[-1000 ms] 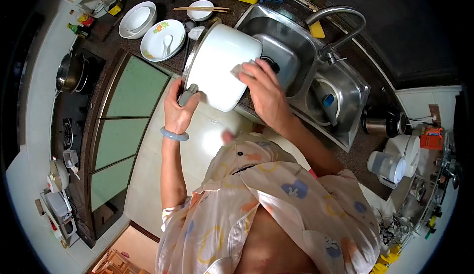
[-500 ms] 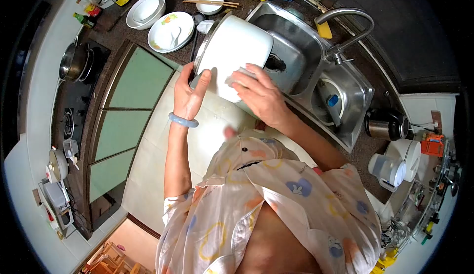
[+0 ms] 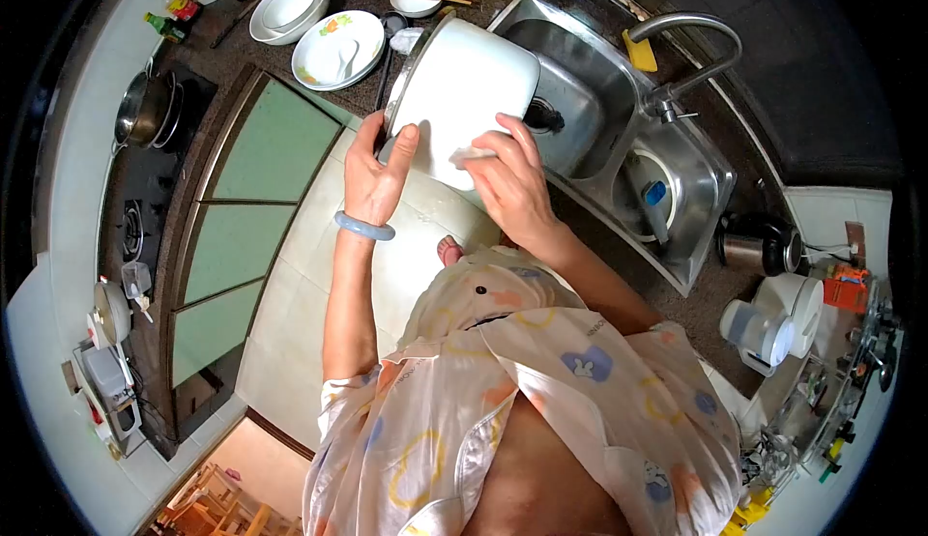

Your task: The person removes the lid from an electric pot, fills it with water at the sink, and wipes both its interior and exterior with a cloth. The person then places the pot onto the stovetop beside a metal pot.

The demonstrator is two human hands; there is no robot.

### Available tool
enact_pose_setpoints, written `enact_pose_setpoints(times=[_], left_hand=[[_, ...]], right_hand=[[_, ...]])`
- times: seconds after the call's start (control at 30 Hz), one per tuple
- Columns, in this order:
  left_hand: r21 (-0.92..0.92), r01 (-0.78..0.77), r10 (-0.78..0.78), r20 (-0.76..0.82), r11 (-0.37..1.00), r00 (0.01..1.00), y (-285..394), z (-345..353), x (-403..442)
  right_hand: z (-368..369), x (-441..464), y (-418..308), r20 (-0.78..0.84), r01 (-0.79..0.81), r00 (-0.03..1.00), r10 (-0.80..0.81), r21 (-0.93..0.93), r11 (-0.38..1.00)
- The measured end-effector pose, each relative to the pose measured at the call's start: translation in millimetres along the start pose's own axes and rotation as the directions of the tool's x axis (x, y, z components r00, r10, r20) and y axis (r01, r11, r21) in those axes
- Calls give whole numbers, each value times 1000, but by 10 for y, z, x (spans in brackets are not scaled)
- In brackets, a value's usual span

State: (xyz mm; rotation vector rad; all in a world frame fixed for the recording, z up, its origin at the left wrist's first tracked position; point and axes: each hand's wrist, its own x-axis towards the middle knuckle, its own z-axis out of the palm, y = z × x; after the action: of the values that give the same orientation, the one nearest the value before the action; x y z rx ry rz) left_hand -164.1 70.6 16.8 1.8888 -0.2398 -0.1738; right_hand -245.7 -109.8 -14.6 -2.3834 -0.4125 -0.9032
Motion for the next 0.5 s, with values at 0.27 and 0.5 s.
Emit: enact_pose_setpoints(times=[0.27, 0.5], left_hand=[[-31, -5, 5, 2, 1000, 1000, -20, 3, -69], [-19, 1, -1, -34, 1000, 999, -1, 47, -86]], right_hand=[[51, 341, -152, -70, -356, 934, 349, -158, 921], [106, 126, -176, -40, -433, 891, 451, 217, 875]])
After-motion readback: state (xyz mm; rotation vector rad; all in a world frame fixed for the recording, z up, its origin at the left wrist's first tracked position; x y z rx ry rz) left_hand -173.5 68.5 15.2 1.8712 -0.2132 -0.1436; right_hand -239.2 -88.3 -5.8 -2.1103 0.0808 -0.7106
